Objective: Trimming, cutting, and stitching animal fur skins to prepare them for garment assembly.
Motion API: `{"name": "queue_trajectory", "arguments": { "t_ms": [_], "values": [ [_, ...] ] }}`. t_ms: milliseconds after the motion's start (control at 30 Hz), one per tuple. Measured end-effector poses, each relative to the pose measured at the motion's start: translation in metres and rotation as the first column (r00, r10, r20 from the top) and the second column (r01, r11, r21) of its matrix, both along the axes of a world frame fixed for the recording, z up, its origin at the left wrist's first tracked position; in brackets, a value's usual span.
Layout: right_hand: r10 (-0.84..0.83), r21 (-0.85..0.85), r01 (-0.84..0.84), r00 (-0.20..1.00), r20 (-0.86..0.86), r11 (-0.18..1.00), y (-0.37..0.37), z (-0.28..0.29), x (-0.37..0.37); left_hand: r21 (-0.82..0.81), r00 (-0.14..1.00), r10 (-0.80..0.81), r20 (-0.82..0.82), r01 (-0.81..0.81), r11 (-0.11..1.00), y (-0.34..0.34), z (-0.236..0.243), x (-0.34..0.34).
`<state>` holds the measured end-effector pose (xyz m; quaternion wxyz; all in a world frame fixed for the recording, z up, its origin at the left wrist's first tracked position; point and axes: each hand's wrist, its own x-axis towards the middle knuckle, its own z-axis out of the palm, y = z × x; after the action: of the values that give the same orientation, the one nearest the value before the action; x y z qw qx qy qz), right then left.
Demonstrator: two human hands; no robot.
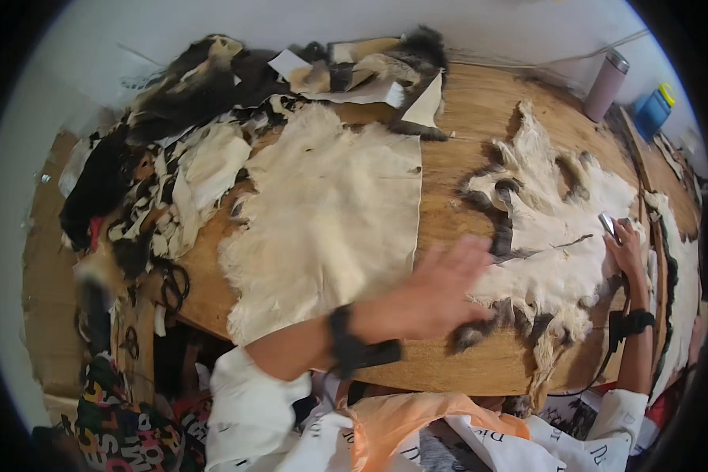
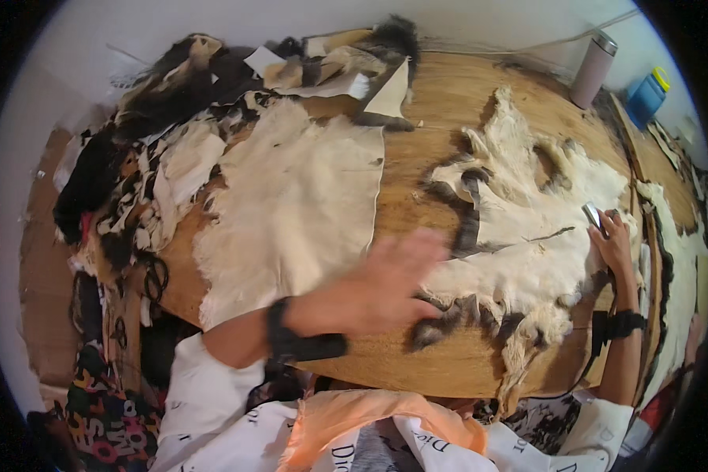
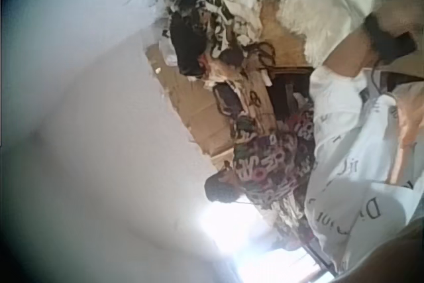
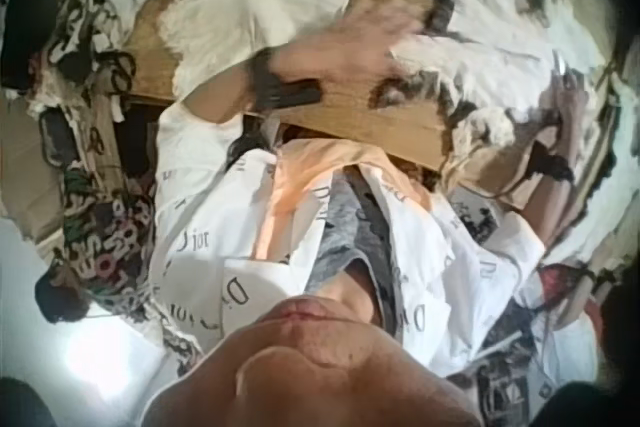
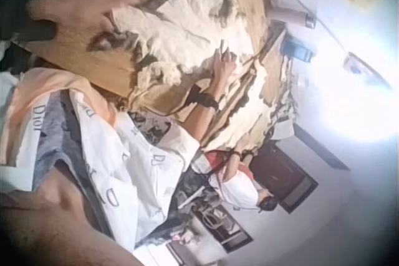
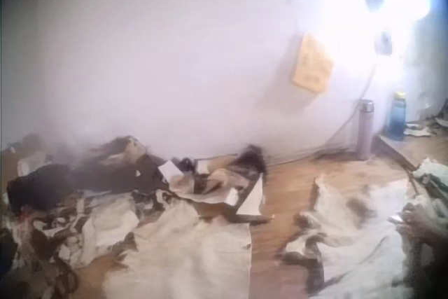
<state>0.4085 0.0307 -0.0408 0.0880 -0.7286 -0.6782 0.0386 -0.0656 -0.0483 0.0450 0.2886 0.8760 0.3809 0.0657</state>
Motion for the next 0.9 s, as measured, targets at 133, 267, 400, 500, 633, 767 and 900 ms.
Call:
{"name": "queue_trajectory", "arguments": {
  "t_ms": [133,267,400,500,633,767,900],
  "values": [
    [0.068,0.143,-0.054,0.994,-0.09,0.988,0.006,0.014,0.01,0.2,0.962,0.255,-0.095,-0.233,0.952,0.009,-0.011,-0.107],
    [-0.044,0.113,0.045,0.999,-0.004,0.993,0.019,-0.012,-0.02,0.189,0.923,0.16,-0.351,-0.098,0.977,-0.022,-0.048,-0.146],
    [-0.157,-0.139,0.22,0.919,0.363,0.965,0.023,0.043,-0.08,0.196,0.938,0.168,-0.303,-0.112,0.974,-0.025,-0.043,-0.151],
    [0.002,0.107,-0.025,0.978,0.211,0.994,0.066,0.051,-0.089,0.366,0.933,0.188,-0.307,-0.067,0.928,-0.019,-0.05,-0.146],
    [0.639,0.21,-0.659,0.752,0.165,0.722,0.148,0.059,-0.253,0.377,0.927,0.197,-0.32,-0.066,0.924,-0.014,-0.054,-0.148],
    [0.711,0.425,-0.777,0.614,0.344,0.465,0.183,0.071,-0.416,0.286,0.933,0.21,-0.292,-0.124,0.95,-0.017,-0.048,-0.15],
    [0.675,0.175,-0.781,0.611,0.413,0.6,0.235,0.066,-0.472,0.199,0.943,0.198,-0.269,-0.147,0.969,-0.016,-0.052,-0.148]
  ]
}}
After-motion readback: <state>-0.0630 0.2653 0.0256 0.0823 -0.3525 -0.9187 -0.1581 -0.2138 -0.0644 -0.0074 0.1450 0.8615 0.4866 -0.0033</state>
